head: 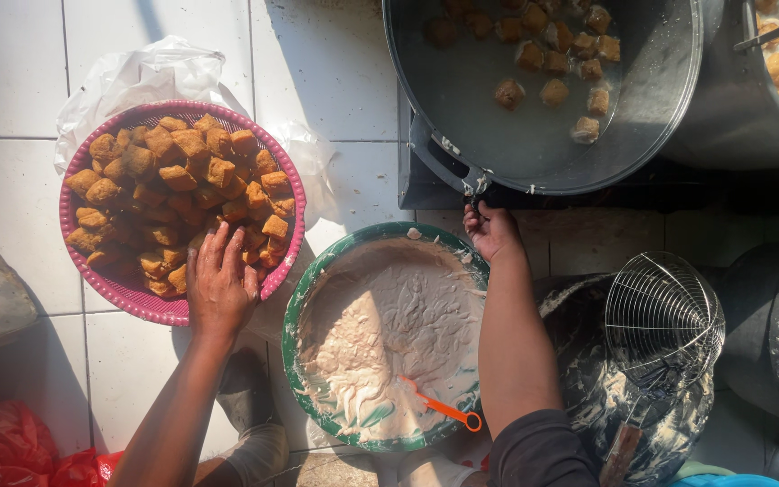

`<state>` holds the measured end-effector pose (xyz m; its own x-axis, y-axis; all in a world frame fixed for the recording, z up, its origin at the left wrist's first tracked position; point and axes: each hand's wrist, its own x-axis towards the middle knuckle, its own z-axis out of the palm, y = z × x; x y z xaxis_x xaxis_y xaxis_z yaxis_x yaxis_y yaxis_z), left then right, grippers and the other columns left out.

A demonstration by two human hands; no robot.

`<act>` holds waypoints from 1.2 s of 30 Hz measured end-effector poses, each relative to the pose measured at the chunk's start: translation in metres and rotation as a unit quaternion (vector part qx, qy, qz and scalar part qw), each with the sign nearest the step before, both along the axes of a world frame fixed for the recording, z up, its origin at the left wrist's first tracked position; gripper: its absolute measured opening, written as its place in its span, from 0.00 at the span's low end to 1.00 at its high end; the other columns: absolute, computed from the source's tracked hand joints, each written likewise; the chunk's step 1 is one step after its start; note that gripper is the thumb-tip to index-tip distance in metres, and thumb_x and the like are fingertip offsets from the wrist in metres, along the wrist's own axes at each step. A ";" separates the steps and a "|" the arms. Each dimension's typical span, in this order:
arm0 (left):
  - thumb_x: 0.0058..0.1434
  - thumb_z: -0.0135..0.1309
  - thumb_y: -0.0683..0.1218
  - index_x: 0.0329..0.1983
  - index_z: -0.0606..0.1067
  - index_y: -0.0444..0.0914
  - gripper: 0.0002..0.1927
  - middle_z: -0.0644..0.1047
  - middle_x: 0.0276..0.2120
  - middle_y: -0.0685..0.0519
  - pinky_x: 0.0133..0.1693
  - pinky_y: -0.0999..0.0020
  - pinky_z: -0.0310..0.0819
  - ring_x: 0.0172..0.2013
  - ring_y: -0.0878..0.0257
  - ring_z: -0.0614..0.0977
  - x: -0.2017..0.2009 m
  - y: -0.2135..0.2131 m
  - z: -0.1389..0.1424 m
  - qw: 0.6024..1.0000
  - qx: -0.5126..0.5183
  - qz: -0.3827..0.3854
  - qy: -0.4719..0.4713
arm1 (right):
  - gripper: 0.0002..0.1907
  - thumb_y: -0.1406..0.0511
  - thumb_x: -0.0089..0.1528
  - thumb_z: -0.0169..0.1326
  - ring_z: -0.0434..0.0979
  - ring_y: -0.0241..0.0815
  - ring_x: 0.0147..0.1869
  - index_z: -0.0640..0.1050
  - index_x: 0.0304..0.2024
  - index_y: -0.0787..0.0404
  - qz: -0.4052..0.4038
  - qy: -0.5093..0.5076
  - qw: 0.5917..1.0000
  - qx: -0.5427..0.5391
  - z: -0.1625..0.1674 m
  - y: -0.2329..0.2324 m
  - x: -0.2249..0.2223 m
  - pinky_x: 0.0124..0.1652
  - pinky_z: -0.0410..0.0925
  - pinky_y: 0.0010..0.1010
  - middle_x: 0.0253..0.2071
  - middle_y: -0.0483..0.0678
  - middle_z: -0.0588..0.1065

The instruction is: The person sits on the floor and coats fried tofu cubes with wet batter. They take tofu pieces one at a time from a pink basin, spread batter over each piece with an orange spatula, and drop the coated pieces into pots of hot oil on a portable stove.

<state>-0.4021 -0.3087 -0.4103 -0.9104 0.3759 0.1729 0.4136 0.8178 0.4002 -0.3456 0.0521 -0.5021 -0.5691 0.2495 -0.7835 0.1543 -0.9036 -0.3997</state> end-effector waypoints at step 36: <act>0.59 0.53 0.43 0.69 0.68 0.39 0.31 0.66 0.71 0.46 0.70 0.46 0.53 0.69 0.47 0.67 0.000 0.003 -0.001 1.000 0.000 0.003 -0.001 | 0.11 0.71 0.65 0.53 0.69 0.37 0.33 0.72 0.47 0.75 -0.033 0.064 0.990 -0.121 -0.003 0.006 0.004 0.30 0.65 0.20 0.35 0.51 0.71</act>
<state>-0.4019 -0.3054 -0.4113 -0.9129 0.3708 0.1707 0.4081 0.8199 0.4015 -0.3412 0.0582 -0.5049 -0.6565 0.1037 -0.7471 0.0536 -0.9816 -0.1834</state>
